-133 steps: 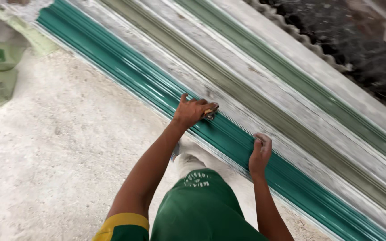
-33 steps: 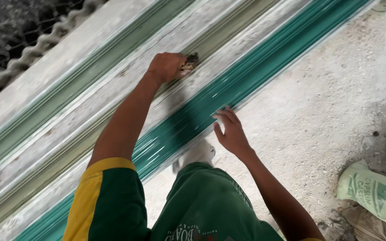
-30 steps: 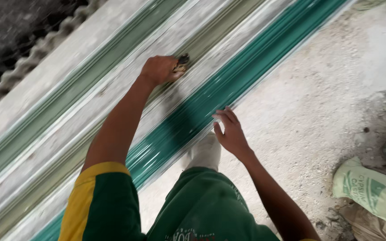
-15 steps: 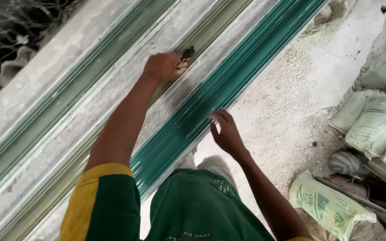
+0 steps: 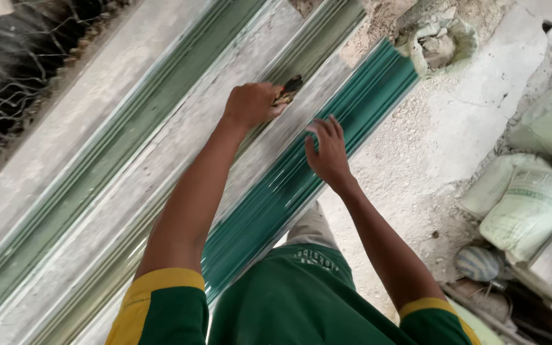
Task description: The person wipes a large white workbench with a yellow sponge, then places two long green metal mold profiles on the bench. They brush the profiles with a paintbrush, then mix a white powder in a bucket with a trowel and add liquid from a small container.
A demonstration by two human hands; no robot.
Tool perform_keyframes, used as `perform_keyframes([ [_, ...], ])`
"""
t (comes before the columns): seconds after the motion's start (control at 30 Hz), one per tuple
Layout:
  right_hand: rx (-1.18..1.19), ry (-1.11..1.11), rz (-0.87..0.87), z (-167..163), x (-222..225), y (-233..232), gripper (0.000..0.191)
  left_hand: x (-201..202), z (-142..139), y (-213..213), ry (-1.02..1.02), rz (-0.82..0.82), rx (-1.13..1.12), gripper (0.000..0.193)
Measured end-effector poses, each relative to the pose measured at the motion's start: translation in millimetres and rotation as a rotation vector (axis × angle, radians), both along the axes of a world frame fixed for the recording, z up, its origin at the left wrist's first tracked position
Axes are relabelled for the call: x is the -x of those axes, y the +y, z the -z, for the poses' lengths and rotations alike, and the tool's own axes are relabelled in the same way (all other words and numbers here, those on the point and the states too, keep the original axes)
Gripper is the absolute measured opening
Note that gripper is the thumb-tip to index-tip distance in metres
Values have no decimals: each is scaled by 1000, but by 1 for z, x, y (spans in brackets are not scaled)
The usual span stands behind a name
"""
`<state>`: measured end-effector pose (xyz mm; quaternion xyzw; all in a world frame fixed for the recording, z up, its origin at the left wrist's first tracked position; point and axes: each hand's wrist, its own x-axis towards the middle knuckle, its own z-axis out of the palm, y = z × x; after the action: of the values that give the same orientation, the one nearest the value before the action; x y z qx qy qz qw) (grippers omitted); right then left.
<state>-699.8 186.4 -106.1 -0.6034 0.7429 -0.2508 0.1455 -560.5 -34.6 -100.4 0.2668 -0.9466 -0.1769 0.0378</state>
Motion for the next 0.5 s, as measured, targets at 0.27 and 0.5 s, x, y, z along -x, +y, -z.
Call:
perform_keyframes([
  [0.27, -195, 118, -71, 25, 99, -106, 57, 205, -6, -70, 66, -4, -43, 35],
  [0.5, -237, 245, -97, 28, 86, -111, 55, 312, 2, -107, 128, 32, -46, 30],
])
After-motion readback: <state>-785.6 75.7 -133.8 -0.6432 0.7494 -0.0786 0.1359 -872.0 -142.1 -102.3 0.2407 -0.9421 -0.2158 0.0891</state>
